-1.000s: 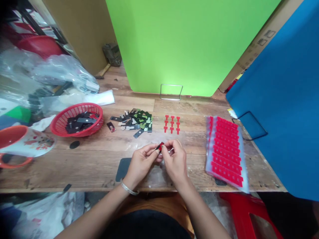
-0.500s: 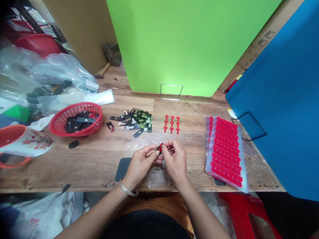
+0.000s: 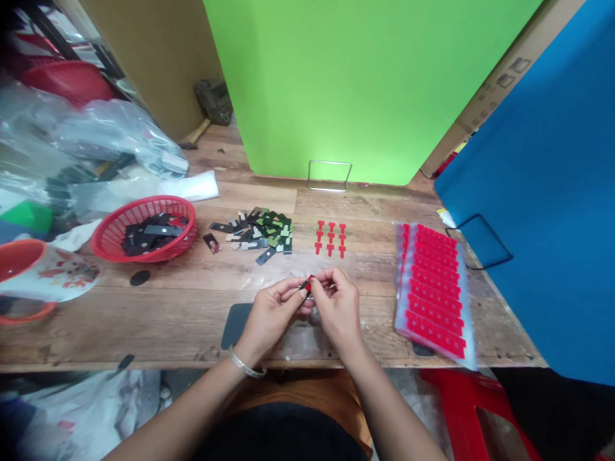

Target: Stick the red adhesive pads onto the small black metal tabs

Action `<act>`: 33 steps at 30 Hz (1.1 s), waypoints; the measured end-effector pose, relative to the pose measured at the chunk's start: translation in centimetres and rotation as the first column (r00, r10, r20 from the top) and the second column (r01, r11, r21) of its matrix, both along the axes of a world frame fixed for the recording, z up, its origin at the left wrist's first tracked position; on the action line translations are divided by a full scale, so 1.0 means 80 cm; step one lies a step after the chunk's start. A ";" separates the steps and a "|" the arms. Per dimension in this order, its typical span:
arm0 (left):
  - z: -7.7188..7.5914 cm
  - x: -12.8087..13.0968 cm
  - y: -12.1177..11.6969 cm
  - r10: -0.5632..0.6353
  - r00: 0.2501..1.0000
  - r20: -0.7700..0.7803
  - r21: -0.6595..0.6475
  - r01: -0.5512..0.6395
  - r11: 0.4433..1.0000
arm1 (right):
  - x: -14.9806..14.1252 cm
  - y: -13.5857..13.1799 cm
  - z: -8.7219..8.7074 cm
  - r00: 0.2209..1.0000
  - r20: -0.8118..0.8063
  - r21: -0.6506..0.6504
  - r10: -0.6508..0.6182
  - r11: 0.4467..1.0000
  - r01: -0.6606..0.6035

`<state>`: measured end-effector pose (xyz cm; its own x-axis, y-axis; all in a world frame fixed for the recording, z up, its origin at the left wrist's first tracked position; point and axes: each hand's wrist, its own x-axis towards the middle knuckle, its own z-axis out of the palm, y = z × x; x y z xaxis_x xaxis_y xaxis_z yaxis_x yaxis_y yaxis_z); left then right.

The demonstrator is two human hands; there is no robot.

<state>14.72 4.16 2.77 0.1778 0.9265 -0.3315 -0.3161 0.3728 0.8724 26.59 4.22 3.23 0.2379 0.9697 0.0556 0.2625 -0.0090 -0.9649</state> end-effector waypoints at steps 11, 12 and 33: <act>-0.006 0.001 -0.005 0.058 0.998 0.000 0.076 -0.058 0.995 | -0.002 0.000 -0.004 0.987 0.136 0.147 -0.079 0.987 0.059; -0.006 0.000 -0.005 0.057 0.998 0.003 0.070 -0.057 0.996 | -0.001 0.001 -0.004 0.988 0.110 0.155 -0.108 0.984 0.091; -0.003 -0.015 0.002 -0.172 0.978 0.122 -0.145 0.189 0.971 | 0.008 0.004 -0.016 0.985 -0.131 -0.094 0.111 0.988 -0.124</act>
